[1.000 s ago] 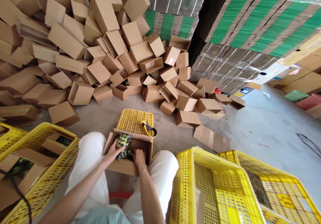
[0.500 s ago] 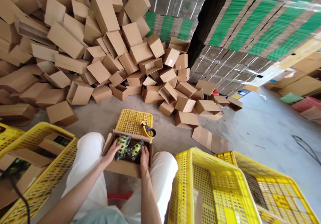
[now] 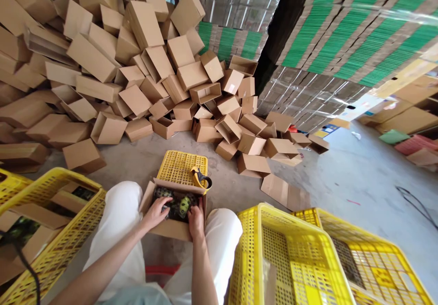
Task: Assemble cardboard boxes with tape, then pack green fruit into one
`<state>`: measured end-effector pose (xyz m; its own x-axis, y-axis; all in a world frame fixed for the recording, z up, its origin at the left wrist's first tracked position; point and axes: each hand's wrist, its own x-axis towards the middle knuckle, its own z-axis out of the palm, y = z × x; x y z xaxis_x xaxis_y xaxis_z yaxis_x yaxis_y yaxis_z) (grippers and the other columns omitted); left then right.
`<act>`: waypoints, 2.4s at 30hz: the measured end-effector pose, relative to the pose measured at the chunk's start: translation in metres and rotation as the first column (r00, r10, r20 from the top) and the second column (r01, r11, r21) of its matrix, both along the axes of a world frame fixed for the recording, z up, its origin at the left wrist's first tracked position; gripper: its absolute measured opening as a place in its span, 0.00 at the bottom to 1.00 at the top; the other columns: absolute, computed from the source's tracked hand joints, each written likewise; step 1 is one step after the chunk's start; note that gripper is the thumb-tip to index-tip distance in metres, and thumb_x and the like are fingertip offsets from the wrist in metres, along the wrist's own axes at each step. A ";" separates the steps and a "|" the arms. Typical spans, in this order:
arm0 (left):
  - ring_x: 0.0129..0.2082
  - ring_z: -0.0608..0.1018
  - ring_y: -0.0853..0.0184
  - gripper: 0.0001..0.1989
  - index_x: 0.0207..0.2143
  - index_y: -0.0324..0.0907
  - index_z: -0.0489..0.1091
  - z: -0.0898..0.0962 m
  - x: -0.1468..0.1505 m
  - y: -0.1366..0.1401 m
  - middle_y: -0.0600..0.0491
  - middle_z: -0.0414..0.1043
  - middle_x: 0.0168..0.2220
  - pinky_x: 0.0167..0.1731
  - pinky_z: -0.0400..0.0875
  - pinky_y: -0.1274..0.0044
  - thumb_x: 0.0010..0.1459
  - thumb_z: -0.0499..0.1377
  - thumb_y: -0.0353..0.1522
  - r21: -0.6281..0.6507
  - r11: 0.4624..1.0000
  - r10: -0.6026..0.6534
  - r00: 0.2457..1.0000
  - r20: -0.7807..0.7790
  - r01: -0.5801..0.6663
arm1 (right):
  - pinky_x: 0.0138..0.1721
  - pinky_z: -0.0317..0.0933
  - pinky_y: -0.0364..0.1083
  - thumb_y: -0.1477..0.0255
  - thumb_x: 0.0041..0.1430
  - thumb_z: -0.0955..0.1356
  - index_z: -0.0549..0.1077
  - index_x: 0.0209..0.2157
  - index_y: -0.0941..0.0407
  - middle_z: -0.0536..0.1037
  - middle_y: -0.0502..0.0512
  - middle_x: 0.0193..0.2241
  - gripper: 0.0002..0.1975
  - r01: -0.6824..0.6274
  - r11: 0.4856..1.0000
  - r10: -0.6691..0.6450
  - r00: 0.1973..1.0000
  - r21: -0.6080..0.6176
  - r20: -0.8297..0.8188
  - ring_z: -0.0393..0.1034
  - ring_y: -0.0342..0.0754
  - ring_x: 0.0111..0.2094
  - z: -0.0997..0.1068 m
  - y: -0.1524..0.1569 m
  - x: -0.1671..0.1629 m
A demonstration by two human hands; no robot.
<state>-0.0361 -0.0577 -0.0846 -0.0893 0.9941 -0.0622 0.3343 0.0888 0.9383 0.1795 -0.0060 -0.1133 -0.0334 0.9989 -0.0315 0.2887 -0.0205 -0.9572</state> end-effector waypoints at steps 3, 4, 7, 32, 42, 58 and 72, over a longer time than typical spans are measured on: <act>0.55 0.79 0.49 0.17 0.46 0.47 0.81 -0.008 -0.003 0.001 0.44 0.79 0.49 0.63 0.68 0.59 0.52 0.68 0.32 -0.048 0.998 0.048 0.998 -0.031 -0.049 | 0.65 0.63 0.57 0.66 0.53 0.67 0.60 0.72 0.56 0.71 0.65 0.67 0.43 -0.010 0.997 0.015 0.998 -0.073 0.061 0.65 0.58 0.68 0.001 -0.002 0.001; 0.53 0.79 0.50 0.16 0.43 0.46 0.81 -0.010 -0.004 0.001 0.45 0.79 0.48 0.62 0.69 0.59 0.50 0.69 0.31 -0.061 0.997 0.050 0.998 -0.030 -0.051 | 0.68 0.60 0.57 0.68 0.51 0.68 0.59 0.72 0.57 0.69 0.64 0.68 0.46 -0.042 0.992 0.054 0.994 -0.118 0.100 0.62 0.58 0.70 0.003 -0.003 0.001; 0.51 0.80 0.53 0.16 0.41 0.45 0.81 -0.015 -0.008 -0.001 0.47 0.80 0.46 0.60 0.71 0.63 0.46 0.69 0.28 -0.090 0.994 0.054 0.998 -0.012 -0.055 | 0.66 0.62 0.54 0.76 0.44 0.70 0.57 0.73 0.58 0.74 0.65 0.64 0.52 -0.136 0.946 0.202 0.958 -0.294 0.205 0.68 0.58 0.67 0.011 -0.006 0.001; 0.47 0.84 0.58 0.12 0.40 0.44 0.84 -0.020 -0.010 0.009 0.49 0.85 0.43 0.53 0.74 0.71 0.59 0.61 0.27 -0.134 0.972 -0.208 0.971 -0.119 0.192 | 0.56 0.72 0.57 0.68 0.45 0.79 0.62 0.72 0.50 0.82 0.58 0.53 0.52 -0.295 0.920 0.242 0.946 -0.257 -0.216 0.79 0.57 0.52 0.038 -0.017 0.002; 0.52 0.81 0.60 0.14 0.46 0.42 0.77 -0.026 -0.008 0.004 0.47 0.79 0.47 0.57 0.73 0.68 0.61 0.57 0.22 -0.113 0.991 0.019 0.926 -0.378 -0.067 | 0.52 0.74 0.57 0.67 0.69 0.61 0.80 0.49 0.57 0.84 0.65 0.43 0.19 -0.011 0.983 -0.043 0.957 0.185 0.285 0.79 0.58 0.44 0.018 -0.019 -0.001; 0.56 0.80 0.52 0.13 0.46 0.41 0.74 -0.022 -0.007 0.028 0.39 0.81 0.50 0.55 0.70 0.68 0.58 0.64 0.25 -0.317 0.941 -0.050 0.880 -0.471 -0.116 | 0.65 0.62 0.64 0.80 0.60 0.66 0.78 0.59 0.47 0.77 0.62 0.61 0.28 -0.291 0.944 0.165 0.824 0.153 0.542 0.66 0.65 0.65 0.019 -0.002 -0.025; 0.40 0.85 0.61 0.25 0.44 0.45 0.68 -0.011 -0.017 0.012 0.51 0.79 0.43 0.40 0.80 0.72 0.67 0.45 0.54 -0.277 0.952 0.173 0.975 0.138 -0.130 | 0.71 0.55 0.66 0.60 0.57 0.78 0.66 0.70 0.52 0.70 0.64 0.68 0.42 -0.383 0.900 0.323 0.906 0.206 0.273 0.57 0.66 0.72 0.039 -0.017 -0.014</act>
